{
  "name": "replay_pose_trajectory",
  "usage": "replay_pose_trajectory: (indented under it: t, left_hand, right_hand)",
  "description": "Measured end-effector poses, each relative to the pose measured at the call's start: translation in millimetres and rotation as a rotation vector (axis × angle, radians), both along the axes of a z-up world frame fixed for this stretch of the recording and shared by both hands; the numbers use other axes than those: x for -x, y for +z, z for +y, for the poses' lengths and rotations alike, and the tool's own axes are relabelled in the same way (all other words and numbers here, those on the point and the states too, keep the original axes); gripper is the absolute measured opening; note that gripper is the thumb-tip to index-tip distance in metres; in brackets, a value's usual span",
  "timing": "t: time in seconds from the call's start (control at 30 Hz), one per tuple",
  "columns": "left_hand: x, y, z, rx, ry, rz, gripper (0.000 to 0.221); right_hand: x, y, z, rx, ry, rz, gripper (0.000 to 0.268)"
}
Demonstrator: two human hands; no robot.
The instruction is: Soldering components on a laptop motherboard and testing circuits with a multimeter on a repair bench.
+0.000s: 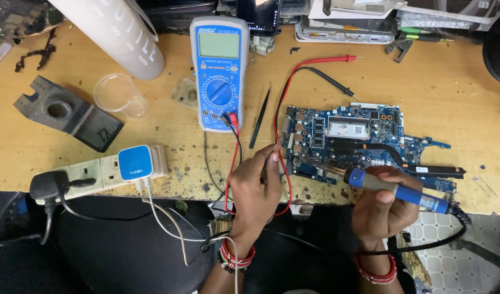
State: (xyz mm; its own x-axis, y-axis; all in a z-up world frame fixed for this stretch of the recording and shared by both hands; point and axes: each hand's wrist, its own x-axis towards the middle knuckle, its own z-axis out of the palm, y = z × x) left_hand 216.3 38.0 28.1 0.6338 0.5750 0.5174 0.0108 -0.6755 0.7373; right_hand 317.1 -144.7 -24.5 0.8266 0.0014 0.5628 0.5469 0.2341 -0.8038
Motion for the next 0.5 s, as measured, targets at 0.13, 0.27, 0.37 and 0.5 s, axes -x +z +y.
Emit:
replay_pose_trajectory:
  t: [0.13,0.27,0.37,0.5]
  left_hand:
    - [-0.4,-2.4,-0.1,-0.011,0.008,-0.003,0.027]
    - [-0.7,-4.8,0.2,-0.032,0.016,-0.007,0.024]
    - [-1.5,-2.6,-0.3,-0.019,0.020,-0.018,0.024]
    - [-0.5,-3.8,0.0,-0.015,0.008,-0.005,0.025]
  right_hand:
    - [-0.8,-1.6,0.3,-0.008,-0.016,-0.012,0.041]
    - [-0.5,-0.3,2.0,-0.004,-0.043,-0.018,0.044]
    - [-0.1,-0.1,1.3,0.001,-0.036,-0.013,0.045]
    - [-1.3,-0.8,1.5,0.000,-0.041,-0.033,0.044]
